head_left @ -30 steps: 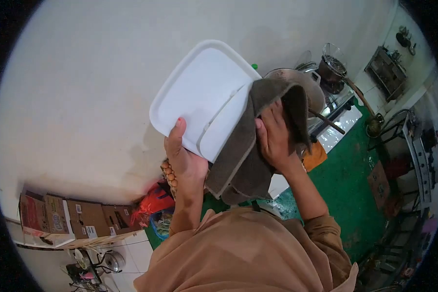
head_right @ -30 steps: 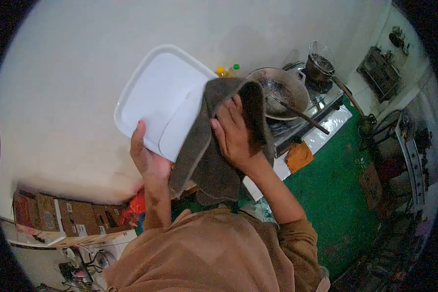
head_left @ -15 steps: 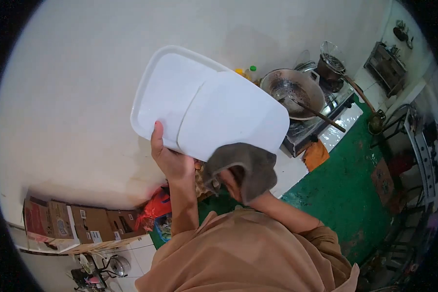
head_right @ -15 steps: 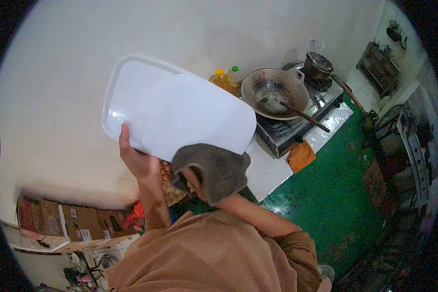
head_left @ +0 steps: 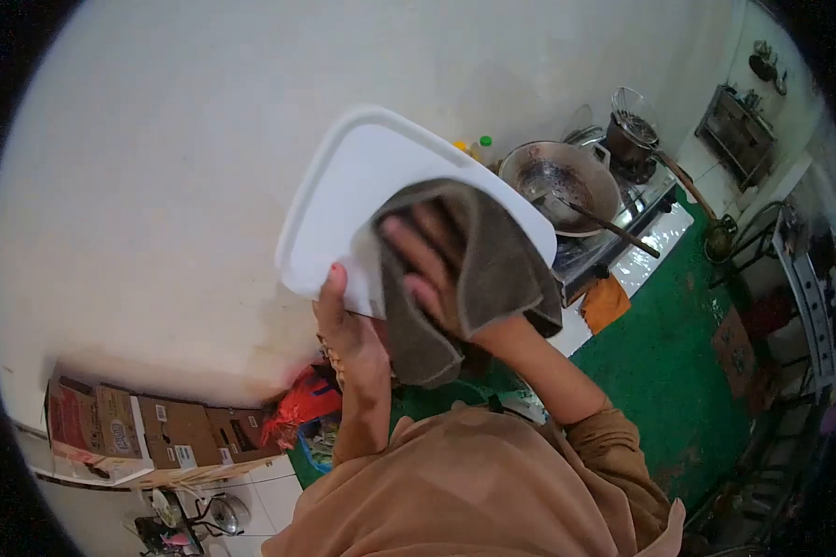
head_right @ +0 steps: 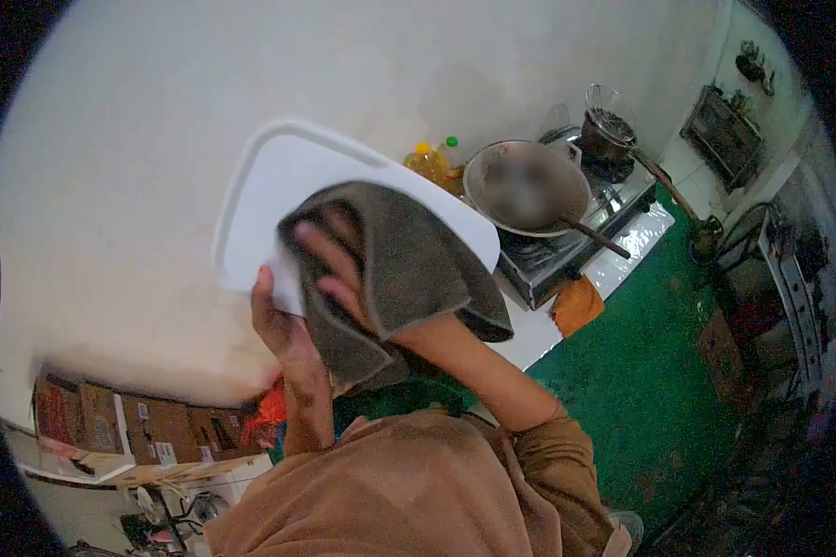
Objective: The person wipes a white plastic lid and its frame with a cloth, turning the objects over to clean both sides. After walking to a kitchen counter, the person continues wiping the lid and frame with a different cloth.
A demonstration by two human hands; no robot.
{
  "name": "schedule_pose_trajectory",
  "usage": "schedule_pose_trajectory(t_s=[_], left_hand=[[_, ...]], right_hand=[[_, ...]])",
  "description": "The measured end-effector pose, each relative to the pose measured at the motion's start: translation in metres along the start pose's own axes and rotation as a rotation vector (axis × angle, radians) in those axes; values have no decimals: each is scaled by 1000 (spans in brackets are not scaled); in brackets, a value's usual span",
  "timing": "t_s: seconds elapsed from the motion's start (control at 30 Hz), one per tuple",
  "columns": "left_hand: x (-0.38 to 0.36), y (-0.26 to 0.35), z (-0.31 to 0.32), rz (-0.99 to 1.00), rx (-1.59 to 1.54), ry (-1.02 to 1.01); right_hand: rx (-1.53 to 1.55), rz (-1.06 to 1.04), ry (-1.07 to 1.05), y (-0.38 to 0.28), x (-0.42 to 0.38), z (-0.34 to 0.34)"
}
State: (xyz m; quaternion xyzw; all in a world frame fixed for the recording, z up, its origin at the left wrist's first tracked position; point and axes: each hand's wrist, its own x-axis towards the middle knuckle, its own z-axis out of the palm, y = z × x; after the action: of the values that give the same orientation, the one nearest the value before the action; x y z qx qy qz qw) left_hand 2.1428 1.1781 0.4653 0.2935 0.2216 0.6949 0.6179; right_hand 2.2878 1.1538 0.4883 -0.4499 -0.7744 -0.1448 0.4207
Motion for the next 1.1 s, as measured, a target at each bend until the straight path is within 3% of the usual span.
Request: schedule_pose_trajectory(t_s=[0.03,0.13,0.23,0.3,0.37,0.43,0.53,0.6,0.77,0.9,1.1], left_hand=[[-3,-1,8,102,92,42],[-4,-8,10,100,42,23],[-1,-10,4,74,63,-28],[4,-14,-10,-84,13,-72],[4,-14,-9,-110,113,-30],[5,-21,-7,70,282,-25],[-3,-25,-12,80,354,-25],[-3,-34,-17,188,389,-85],[1,-35,-22,187,446,-145],[-5,-30,-13,314,530,-157],[-9,-18,2,309,569,-151]], right_hand=[[2,-8,0,7,2,1],[163,205,37,13,1,-4],[399,135,-68,1,-21,17],[393,68,-45,-12,-43,23],[381,-4,-16,-8,-48,24],[89,7,-313,5,-35,9],[-41,105,12,25,-7,-8],[-31,141,37,29,-4,-8],[170,205,166,25,4,-2],[225,201,138,24,5,-4],[245,123,91,15,5,-2]])
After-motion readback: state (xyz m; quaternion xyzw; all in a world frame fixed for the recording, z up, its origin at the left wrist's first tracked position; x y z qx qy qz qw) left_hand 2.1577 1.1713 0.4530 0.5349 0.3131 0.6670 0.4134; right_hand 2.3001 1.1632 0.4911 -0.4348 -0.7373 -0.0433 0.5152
